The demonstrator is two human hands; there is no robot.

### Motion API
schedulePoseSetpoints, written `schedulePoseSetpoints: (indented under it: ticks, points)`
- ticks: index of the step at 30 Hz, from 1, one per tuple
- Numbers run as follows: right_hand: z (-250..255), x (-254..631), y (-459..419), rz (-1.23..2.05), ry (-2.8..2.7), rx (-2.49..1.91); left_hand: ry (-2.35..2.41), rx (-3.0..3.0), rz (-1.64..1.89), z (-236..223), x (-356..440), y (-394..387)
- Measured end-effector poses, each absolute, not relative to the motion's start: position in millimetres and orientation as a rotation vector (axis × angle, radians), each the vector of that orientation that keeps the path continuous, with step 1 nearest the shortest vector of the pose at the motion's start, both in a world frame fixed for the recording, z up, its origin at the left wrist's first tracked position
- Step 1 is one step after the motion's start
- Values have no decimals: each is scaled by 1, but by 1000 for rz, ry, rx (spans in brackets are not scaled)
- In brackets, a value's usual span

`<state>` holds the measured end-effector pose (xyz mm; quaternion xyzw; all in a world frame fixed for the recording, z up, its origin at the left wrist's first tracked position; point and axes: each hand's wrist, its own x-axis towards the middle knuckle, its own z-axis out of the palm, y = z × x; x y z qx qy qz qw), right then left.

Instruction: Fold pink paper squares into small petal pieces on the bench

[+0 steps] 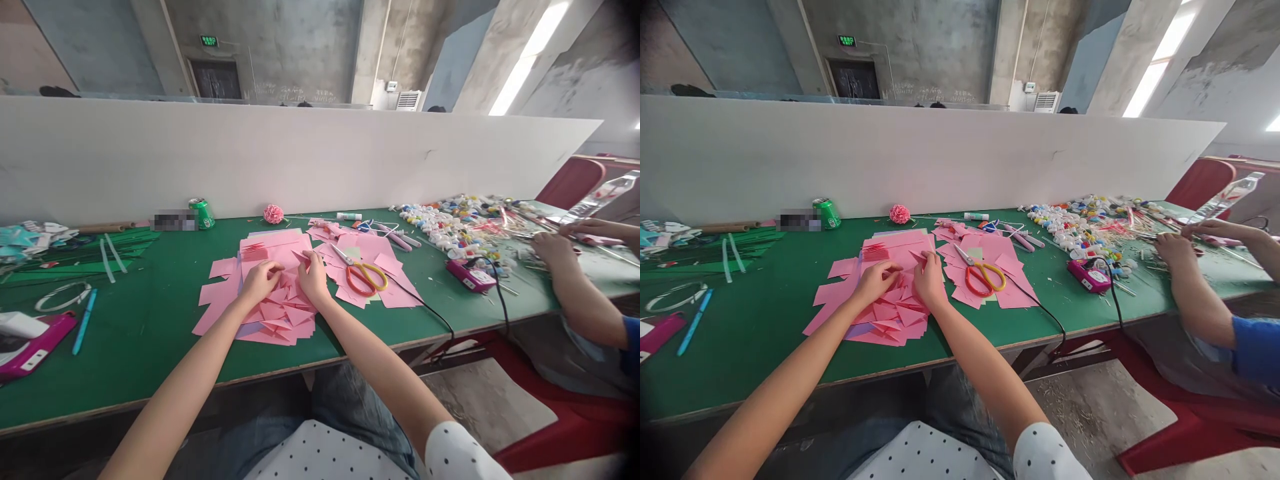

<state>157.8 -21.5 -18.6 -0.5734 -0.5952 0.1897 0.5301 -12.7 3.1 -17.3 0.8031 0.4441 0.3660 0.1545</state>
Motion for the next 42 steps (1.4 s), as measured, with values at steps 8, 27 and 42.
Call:
schedulePoseSetpoints:
  ticks: [8,27,42]
  points:
    - [-19,156,-22,453,-1424,-1286,1208,2469,909,-14,-11,-1]
    - [-9,154,-29,519,-1480,-1333,1240,2493,894,-18,-10,4]
    - [-18,156,-20,469,-1486,-1281,1206,2416,961,-16,-7,0]
